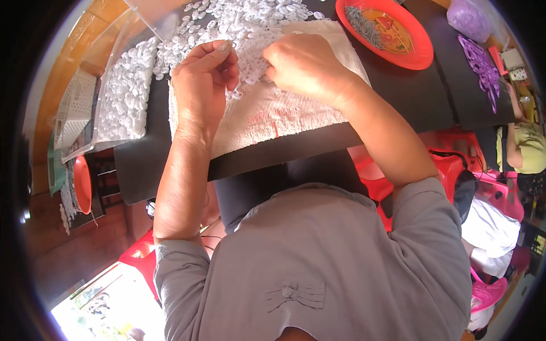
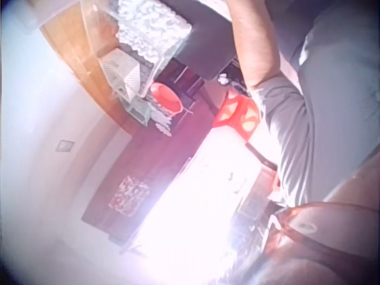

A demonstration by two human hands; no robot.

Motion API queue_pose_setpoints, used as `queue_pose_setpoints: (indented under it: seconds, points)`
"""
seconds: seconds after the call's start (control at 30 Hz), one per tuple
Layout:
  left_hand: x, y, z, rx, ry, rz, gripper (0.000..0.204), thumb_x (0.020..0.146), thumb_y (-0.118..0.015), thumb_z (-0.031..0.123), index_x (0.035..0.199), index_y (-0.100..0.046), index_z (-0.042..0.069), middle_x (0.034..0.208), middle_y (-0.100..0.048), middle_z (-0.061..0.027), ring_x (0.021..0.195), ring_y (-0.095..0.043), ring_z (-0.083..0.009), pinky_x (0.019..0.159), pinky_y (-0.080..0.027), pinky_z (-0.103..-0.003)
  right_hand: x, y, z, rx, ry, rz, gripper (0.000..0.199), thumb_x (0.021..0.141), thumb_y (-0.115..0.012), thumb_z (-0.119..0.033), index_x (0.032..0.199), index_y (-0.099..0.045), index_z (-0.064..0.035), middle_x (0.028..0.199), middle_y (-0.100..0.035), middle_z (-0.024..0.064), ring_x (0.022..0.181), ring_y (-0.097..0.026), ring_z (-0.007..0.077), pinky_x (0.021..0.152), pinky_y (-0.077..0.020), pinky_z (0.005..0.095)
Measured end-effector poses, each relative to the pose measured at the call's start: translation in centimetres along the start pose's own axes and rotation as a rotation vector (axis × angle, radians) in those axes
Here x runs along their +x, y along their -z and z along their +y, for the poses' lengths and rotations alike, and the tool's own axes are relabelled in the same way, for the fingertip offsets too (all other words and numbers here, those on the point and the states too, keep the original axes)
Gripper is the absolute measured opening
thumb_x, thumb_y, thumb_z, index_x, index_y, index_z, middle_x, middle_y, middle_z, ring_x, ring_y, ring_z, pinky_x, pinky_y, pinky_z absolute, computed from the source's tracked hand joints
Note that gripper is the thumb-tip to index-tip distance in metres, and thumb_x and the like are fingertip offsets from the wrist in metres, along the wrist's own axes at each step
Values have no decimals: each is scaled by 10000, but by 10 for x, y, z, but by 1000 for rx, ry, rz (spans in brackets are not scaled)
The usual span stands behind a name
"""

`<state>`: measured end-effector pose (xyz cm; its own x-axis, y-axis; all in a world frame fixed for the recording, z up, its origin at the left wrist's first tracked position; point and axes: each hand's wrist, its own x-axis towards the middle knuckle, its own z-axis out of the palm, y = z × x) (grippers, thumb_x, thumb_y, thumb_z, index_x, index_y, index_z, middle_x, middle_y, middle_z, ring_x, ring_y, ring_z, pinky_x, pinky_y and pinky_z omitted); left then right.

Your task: The person is sorting small white plastic components on a workbench.

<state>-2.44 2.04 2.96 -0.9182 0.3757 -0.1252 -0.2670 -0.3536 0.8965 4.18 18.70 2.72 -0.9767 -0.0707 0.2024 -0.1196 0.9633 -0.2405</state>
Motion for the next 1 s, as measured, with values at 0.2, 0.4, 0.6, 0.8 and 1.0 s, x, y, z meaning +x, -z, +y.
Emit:
queue_pose_setpoints:
  seconds: [0.2,0.4,0.6,0.8,1.0]
  points:
    - [1,1,0,-17,17,-10,65,860,-630,25,884,-604,-30,722,-635,-118,547,-568,-162,460,-417,-273,0,-8,1,-28,189,66,102,736,-660,-115,773,-607,-36,759,-626,160,735,-605,376,645,-474,450]
    - [-2,-1,1,-9,26,-47,66,858,-604,22,891,-599,-34,727,-632,-126,545,-564,-168,460,-415,-275,3,13,9,797,51,25,73,810,-643,11,798,-578,-19,703,-564,-23,680,-533,30,566,-403,212]
    - [-2,-3,-2,14,40,-122,99,854,-595,30,917,-598,-47,731,-634,-129,545,-563,-160,459,-411,-263,5,19,13,1019,-102,38,79,833,-643,-6,910,-632,-22,785,-617,1,700,-579,70,580,-422,203]
    - [-4,-6,0,42,47,-159,108,860,-598,42,922,-610,-45,730,-642,-123,544,-571,-147,458,-415,-252,7,22,15,1139,-105,92,121,876,-612,-42,979,-668,-13,826,-641,17,717,-593,82,601,-431,209]
    - [-4,-5,-4,20,62,-172,114,859,-618,52,916,-624,-46,711,-646,-116,519,-577,-139,423,-406,-236,5,23,10,1100,-77,163,122,881,-617,-42,977,-683,-5,846,-652,18,741,-594,78,613,-438,213]
